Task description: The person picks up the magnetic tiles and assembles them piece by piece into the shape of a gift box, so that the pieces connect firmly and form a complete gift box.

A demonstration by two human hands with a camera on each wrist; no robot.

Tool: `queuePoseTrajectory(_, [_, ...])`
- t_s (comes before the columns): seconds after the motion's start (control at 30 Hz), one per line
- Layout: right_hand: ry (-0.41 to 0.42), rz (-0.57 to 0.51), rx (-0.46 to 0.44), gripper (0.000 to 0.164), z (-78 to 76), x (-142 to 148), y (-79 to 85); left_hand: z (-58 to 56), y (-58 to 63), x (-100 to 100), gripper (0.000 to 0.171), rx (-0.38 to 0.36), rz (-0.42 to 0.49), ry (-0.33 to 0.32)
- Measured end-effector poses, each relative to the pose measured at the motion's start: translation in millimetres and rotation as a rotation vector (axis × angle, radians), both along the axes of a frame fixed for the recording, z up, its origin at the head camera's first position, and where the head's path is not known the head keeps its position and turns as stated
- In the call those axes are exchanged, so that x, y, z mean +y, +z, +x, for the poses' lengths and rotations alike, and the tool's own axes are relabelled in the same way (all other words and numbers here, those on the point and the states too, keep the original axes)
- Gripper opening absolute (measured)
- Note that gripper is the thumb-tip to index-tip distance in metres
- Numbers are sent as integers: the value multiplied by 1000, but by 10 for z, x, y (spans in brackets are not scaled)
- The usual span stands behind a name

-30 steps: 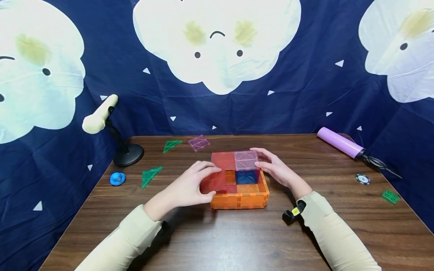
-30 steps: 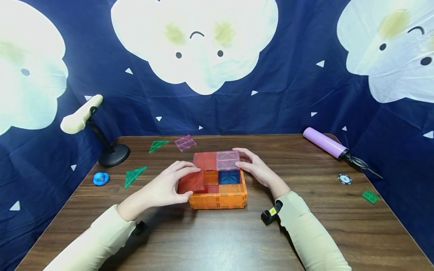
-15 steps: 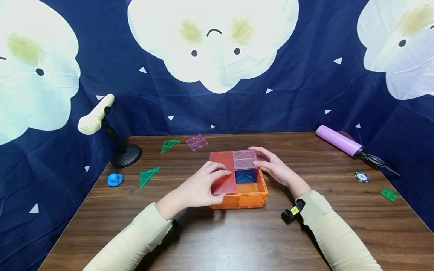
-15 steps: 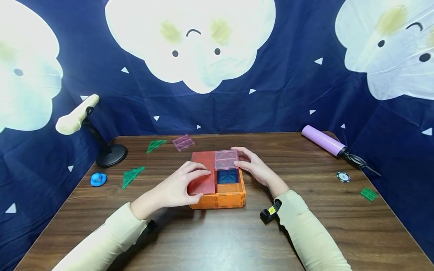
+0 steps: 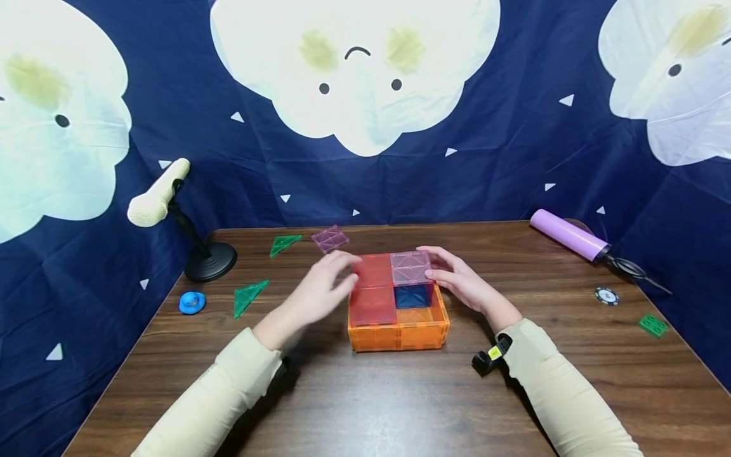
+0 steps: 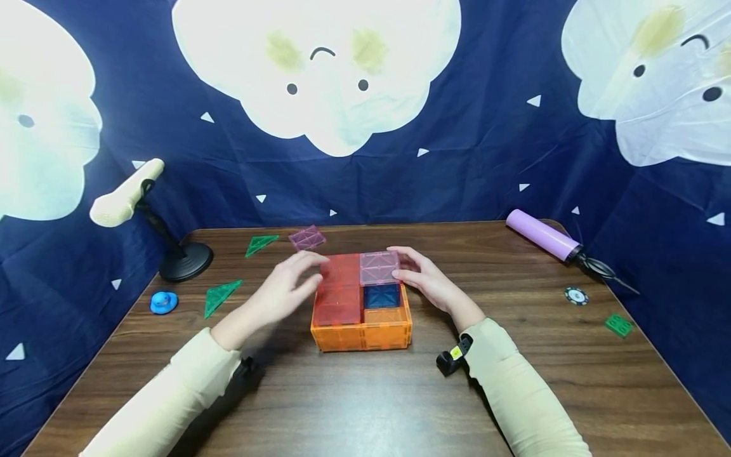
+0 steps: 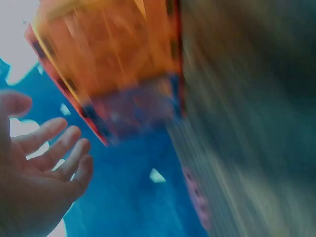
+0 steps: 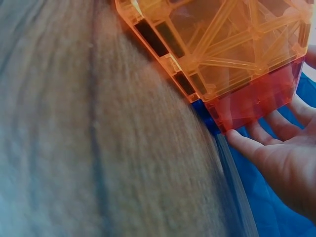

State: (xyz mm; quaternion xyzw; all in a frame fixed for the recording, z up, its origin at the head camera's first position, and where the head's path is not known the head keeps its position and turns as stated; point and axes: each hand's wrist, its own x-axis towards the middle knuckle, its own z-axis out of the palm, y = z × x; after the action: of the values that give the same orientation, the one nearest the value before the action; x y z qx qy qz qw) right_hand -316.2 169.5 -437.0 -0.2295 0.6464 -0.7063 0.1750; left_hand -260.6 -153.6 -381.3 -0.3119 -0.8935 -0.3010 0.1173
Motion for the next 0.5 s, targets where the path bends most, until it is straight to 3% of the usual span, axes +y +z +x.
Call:
queuePoseTrajectory(0.1, [1,6,2,57,-5,-1,8,-252,-56,-166,35,-58,-3,114])
queuePoseTrajectory(0.23, [-2,14,1,57,3,1,16,-606,-188,-367,41,-143,-135,239])
queuePoseTrajectory(0.37, [-8,15,-8,58,11,-9,24,-866,-295,-486,45,-228,-267,275])
queuePoseTrajectory(0.5, [-13,15,-13,58,16,-17,31,-996,-347,-526,53,-312,-348,253])
